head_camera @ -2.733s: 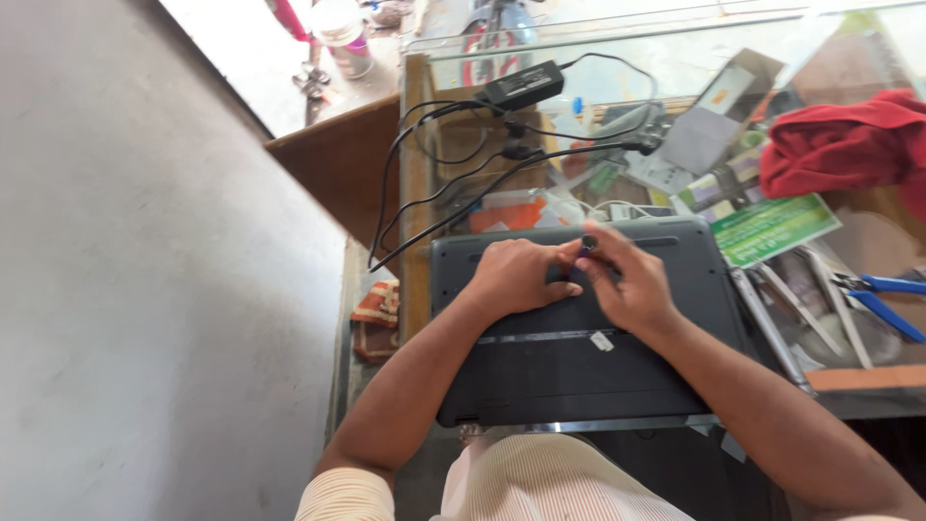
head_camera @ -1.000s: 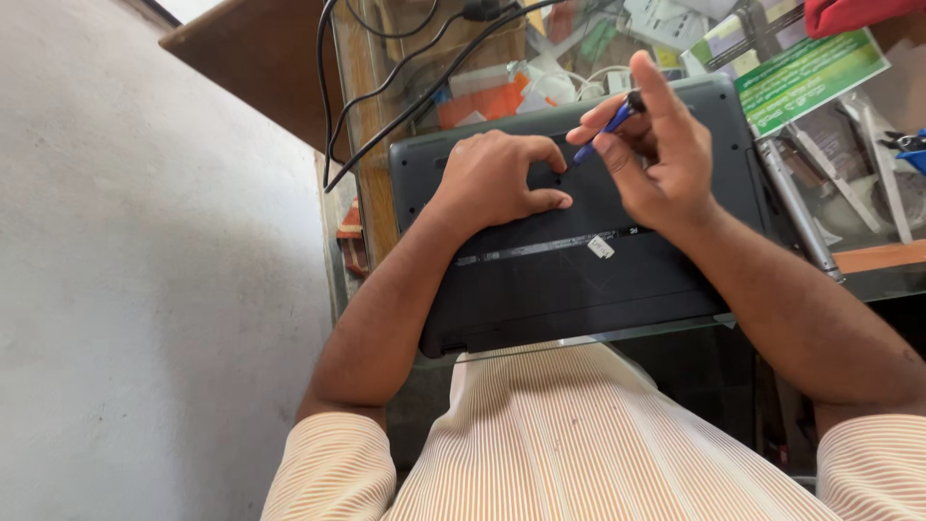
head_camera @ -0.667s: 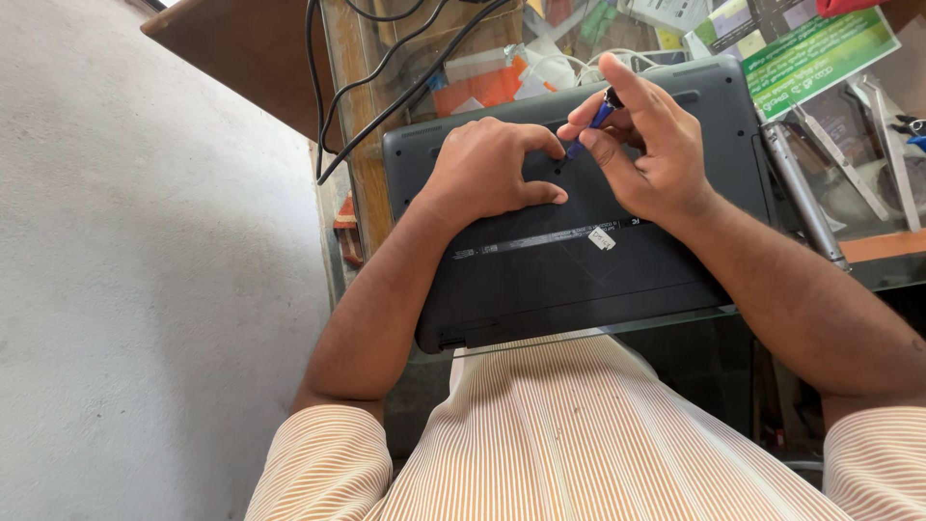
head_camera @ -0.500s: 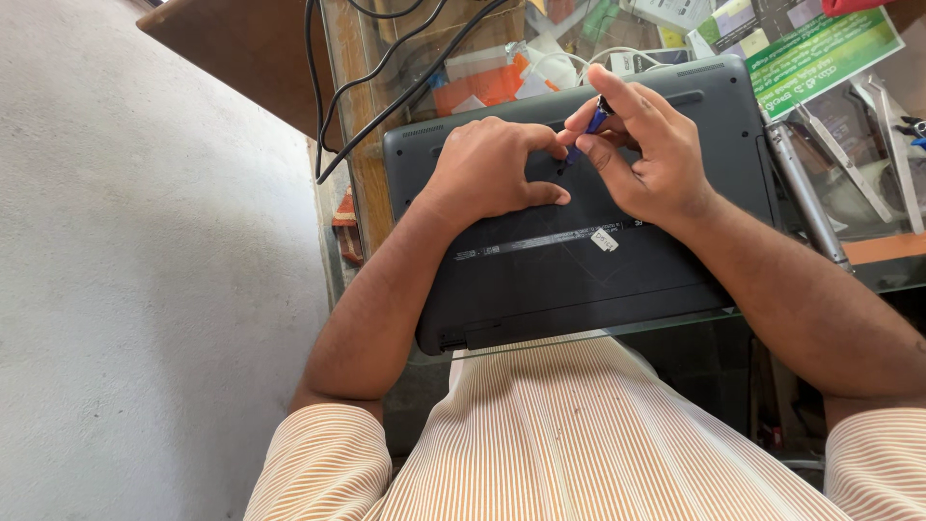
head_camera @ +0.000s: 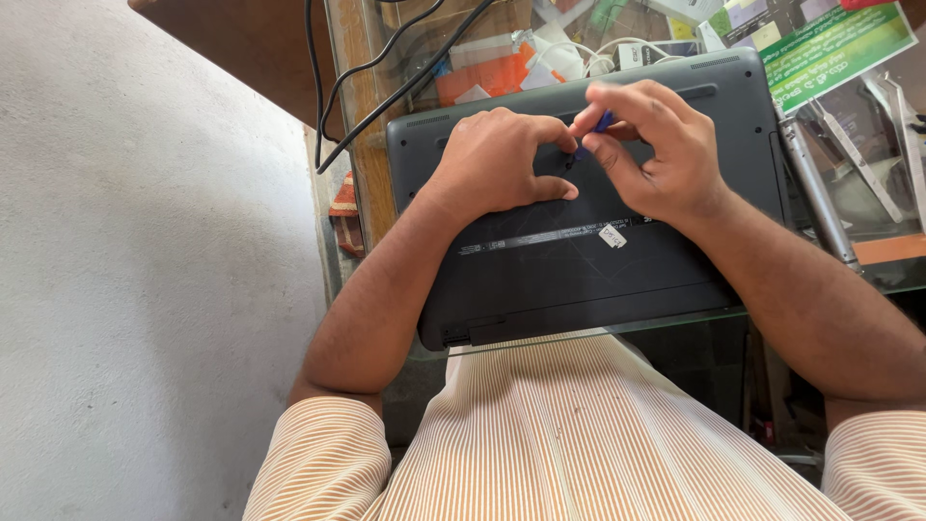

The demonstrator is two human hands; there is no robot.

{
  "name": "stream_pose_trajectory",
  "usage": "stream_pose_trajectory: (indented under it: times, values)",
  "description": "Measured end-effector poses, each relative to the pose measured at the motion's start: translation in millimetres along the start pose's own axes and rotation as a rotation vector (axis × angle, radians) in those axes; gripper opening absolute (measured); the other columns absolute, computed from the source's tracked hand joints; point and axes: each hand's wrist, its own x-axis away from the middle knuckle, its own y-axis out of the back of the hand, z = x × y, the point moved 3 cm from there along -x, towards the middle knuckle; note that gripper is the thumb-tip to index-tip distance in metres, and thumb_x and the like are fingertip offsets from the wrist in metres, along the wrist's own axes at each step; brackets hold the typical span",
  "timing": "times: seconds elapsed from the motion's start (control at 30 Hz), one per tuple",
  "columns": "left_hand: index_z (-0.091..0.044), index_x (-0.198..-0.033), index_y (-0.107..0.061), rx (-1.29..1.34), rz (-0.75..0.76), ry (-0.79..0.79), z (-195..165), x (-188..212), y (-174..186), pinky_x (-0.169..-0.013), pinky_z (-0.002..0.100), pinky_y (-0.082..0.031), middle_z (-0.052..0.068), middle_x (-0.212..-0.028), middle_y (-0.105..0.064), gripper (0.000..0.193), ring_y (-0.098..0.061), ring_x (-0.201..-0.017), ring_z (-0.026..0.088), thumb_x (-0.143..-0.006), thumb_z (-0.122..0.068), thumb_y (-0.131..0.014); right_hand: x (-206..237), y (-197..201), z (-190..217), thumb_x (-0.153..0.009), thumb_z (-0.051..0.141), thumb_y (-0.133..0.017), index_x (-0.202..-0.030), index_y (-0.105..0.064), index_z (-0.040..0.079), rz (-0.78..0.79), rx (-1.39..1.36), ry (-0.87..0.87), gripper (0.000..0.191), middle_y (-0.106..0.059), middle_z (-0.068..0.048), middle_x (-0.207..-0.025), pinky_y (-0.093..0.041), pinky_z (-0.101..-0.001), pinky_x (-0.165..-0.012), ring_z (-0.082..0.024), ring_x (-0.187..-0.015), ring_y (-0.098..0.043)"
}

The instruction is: The person walks to a workbench, picks up a screwdriver and pliers, then uses the screwdriver to remove screws from the back of a laptop. They switch to a metal prying tool to lift the back cover, continuing to pry around the edges.

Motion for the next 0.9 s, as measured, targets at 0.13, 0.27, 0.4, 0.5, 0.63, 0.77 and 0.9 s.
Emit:
stream_pose_trajectory:
  times: [0.13,0.27,0.4,0.5,0.63,0.77,0.9]
  values:
    - [-0.025,-0.109,-0.077,-0.003,-0.011,-0.019,-1,0,0,-0.085,0.045,-0.052,0.001,-0.095,-0.077,0.053,-0.071,-0.097,0.027,-0.068,-0.057,-0.088,-1,3,2,-0.106,-0.010,-0.070,-0.144,-0.055,0.003,-0.019,0.019,0.004,0.043,-0.066,-0.013,-0.120,-0.066,-0.0286,-0.088,-0.021,-0.106,-0.074]
    - [-0.025,-0.108,-0.077,-0.013,-0.008,-0.010,-1,-2,0,-0.085,0.045,-0.052,0.001,-0.095,-0.077,0.053,-0.071,-0.097,0.027,-0.067,-0.057,-0.088,0,5,0,-0.107,-0.009,-0.070,-0.146,-0.055,0.002,-0.036,0.033,-0.017,0.044,-0.066,-0.013,-0.120,-0.066,-0.0281,-0.087,-0.020,-0.106,-0.074]
    - [-0.025,-0.108,-0.077,-0.016,-0.007,-0.023,-1,-3,-1,-0.086,0.045,-0.051,0.001,-0.096,-0.077,0.053,-0.071,-0.097,0.027,-0.068,-0.057,-0.087,3,4,-3,-0.108,-0.010,-0.070,-0.147,-0.054,0.003,-0.032,0.020,-0.020,0.044,-0.066,-0.014,-0.120,-0.067,-0.0284,-0.089,-0.020,-0.107,-0.074]
    - [-0.023,-0.108,-0.077,-0.017,-0.037,-0.060,0,-4,-3,-0.081,0.046,-0.051,0.003,-0.092,-0.076,0.050,-0.070,-0.092,0.029,-0.070,-0.055,-0.087,4,4,-6,-0.110,-0.007,-0.072,-0.146,-0.057,0.004,-0.026,-0.005,-0.034,0.041,-0.066,-0.013,-0.117,-0.067,-0.0286,-0.092,-0.020,-0.109,-0.074]
    - [-0.022,-0.112,-0.076,0.178,-0.061,-0.087,6,-4,-4,-0.062,0.042,-0.046,0.005,-0.067,-0.066,0.036,-0.064,-0.063,0.025,-0.085,-0.045,-0.080,2,4,-7,-0.098,0.009,-0.086,-0.131,-0.065,0.006,-0.029,0.121,0.082,0.039,-0.066,-0.012,-0.118,-0.061,-0.0291,-0.084,-0.020,-0.099,-0.070]
    - [-0.020,-0.109,-0.077,0.326,-0.116,-0.193,7,-5,-7,-0.054,0.036,-0.040,0.000,-0.057,-0.056,0.022,-0.053,-0.049,0.018,-0.092,-0.033,-0.079,0,6,-8,-0.093,0.018,-0.089,-0.128,-0.070,0.006,-0.051,0.156,0.088,0.042,-0.062,-0.011,-0.113,-0.056,-0.0280,-0.077,-0.018,-0.091,-0.065]
    - [-0.017,-0.099,-0.074,0.297,-0.131,-0.127,9,-5,-11,-0.053,0.037,-0.040,0.001,-0.055,-0.053,0.023,-0.055,-0.049,0.019,-0.083,-0.031,-0.082,0,6,-7,-0.095,0.023,-0.086,-0.131,-0.061,-0.001,-0.058,0.034,0.053,0.050,-0.061,-0.009,-0.112,-0.059,-0.0307,-0.086,-0.018,-0.100,-0.067]
